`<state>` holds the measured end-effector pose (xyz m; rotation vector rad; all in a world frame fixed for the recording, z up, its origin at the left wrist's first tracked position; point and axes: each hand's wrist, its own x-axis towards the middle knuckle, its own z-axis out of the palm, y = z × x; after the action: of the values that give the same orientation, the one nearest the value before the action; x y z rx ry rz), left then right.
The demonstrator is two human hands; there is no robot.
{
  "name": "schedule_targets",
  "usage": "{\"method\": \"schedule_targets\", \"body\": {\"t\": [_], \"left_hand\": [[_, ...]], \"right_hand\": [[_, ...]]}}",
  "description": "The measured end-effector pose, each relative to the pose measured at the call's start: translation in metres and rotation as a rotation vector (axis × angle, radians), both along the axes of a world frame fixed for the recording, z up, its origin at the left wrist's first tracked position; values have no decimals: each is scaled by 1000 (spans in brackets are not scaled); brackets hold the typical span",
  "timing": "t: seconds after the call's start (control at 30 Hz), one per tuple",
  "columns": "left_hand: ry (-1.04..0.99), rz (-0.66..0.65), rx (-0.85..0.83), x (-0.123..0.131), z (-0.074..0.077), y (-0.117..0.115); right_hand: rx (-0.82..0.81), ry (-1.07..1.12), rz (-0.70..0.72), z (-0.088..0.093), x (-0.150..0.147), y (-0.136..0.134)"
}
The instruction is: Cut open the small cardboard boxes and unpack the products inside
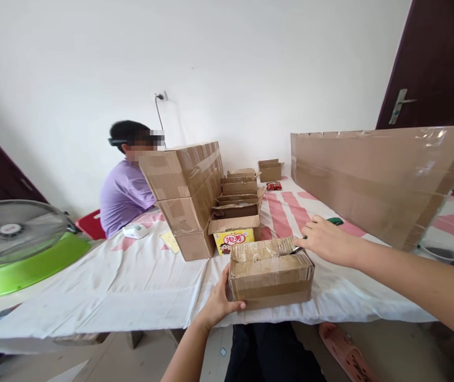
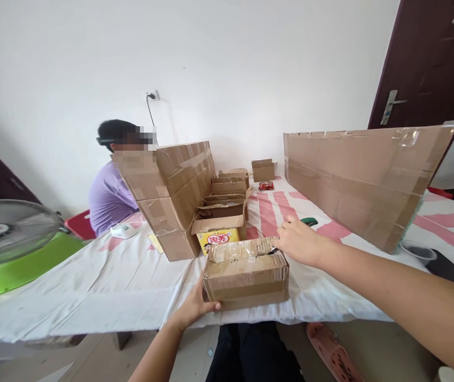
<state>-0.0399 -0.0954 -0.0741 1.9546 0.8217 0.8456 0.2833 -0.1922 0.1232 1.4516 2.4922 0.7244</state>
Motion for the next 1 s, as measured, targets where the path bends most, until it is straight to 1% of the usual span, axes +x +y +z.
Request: {"method": "schedule_targets", "body": {"t": [0.07, 0.13, 0.27, 0.33, 0.4, 0.47, 0.53, 0.6, 0.67, 0.73, 0.77, 0.83, 0.93, 1.0], "left_hand": [[14, 10, 4, -1, -1, 0], [29, 17, 3, -1, -3, 1], [19, 15, -15, -2, -8, 3], [12, 17, -14, -2, -9, 3], [9, 22, -9, -2, -9, 3], [13, 23, -9, -2, -9, 3], [20, 22, -9, -2, -10, 4], [24, 20, 0, -2, -11, 4], [27, 20, 12, -3, -11, 4], [31, 24, 15, -3, -10, 4], [31, 25, 14, -2, -9, 3], [23, 26, 12, -2, -7, 3], [5, 24, 18, -1, -6, 2], [2, 23, 24, -1, -6, 2]], "right_hand": [[-21, -22, -34, 1, 9, -4], [-21, -9, -35, 1, 18, -8], [-15, 120, -51, 3, 39, -15], [-35, 228, -120, 1, 56, -17], [-46, 334, -249, -7, 73, -16], [-60, 395, -370, -24, 86, -13], [-82, 414, -431, -49, 93, -11], [-114, 427, -444, -77, 93, -11], [-145, 447, -436, -101, 88, -11], [-165, 474, -413, -113, 81, -9], [-164, 493, -397, -114, 78, -7], [-139, 542, -353, -105, 71, -1], [-71, 626, -245, -77, 53, 11], [-54, 666, -145, -59, 34, 17]]}}
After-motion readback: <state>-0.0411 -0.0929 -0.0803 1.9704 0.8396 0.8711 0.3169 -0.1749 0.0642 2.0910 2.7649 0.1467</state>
